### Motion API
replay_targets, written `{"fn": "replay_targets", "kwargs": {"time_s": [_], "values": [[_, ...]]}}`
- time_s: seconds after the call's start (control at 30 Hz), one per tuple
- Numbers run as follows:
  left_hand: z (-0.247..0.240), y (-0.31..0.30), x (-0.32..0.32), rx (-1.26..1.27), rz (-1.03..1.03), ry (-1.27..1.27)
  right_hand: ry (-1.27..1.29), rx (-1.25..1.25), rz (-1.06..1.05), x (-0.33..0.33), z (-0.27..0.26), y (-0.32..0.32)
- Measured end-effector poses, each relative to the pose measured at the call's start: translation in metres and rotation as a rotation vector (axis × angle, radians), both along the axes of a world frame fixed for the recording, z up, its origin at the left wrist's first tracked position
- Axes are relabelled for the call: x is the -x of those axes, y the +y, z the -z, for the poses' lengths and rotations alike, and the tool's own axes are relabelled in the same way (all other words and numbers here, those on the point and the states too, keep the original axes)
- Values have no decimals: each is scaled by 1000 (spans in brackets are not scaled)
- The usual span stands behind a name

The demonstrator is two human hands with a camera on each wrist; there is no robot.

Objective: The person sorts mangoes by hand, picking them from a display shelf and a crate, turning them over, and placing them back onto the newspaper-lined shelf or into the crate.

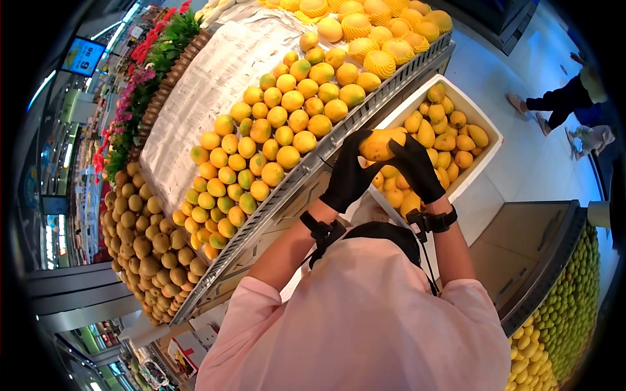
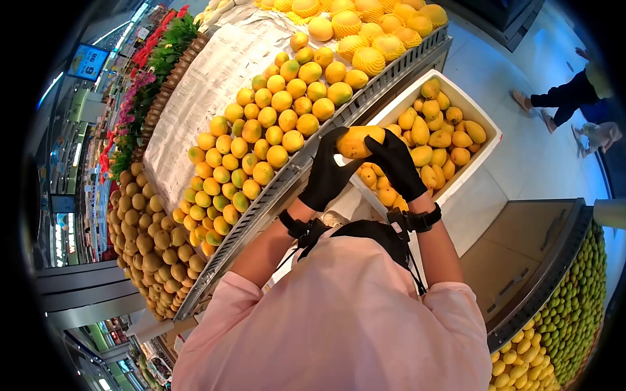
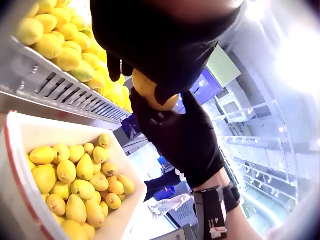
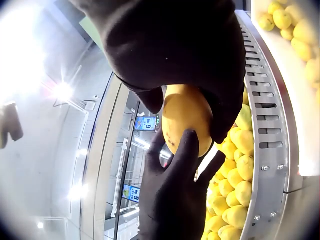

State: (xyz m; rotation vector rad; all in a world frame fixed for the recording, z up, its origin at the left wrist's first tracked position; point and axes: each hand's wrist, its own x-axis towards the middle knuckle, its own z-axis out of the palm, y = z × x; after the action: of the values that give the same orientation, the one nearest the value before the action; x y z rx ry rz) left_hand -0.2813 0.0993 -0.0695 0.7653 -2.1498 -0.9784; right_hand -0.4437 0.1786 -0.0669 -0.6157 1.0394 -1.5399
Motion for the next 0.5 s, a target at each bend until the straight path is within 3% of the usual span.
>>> {"fn": "replay_targets", "kwargs": {"time_s": [0.1,0.13,0.23,0.27,0.37,0.43,0.47,0.5], "values": [[2,-10,-11,-333,56,190,-196,76,-50,-2,-8,3],[-1,-14,-16,-470,86,270,149,161,-88,0,-2,-1],[-11,-23,-30,-997,39,462,-226,108,-195,4,-17,1],[-15,-21,-34,-1263,81,620,-180,97,-237,5,-21,0],[-20,-20,-43,-63,124,-254,21,96,-228,2,-31,-4],[-2,-25,-46,-279,92,-59,155,65,-201,1,-33,-9],[14,-29,-50,-779,60,241,205,56,-203,3,-31,-11],[15,-30,-51,-967,44,354,255,48,-206,4,-30,-12]]}}
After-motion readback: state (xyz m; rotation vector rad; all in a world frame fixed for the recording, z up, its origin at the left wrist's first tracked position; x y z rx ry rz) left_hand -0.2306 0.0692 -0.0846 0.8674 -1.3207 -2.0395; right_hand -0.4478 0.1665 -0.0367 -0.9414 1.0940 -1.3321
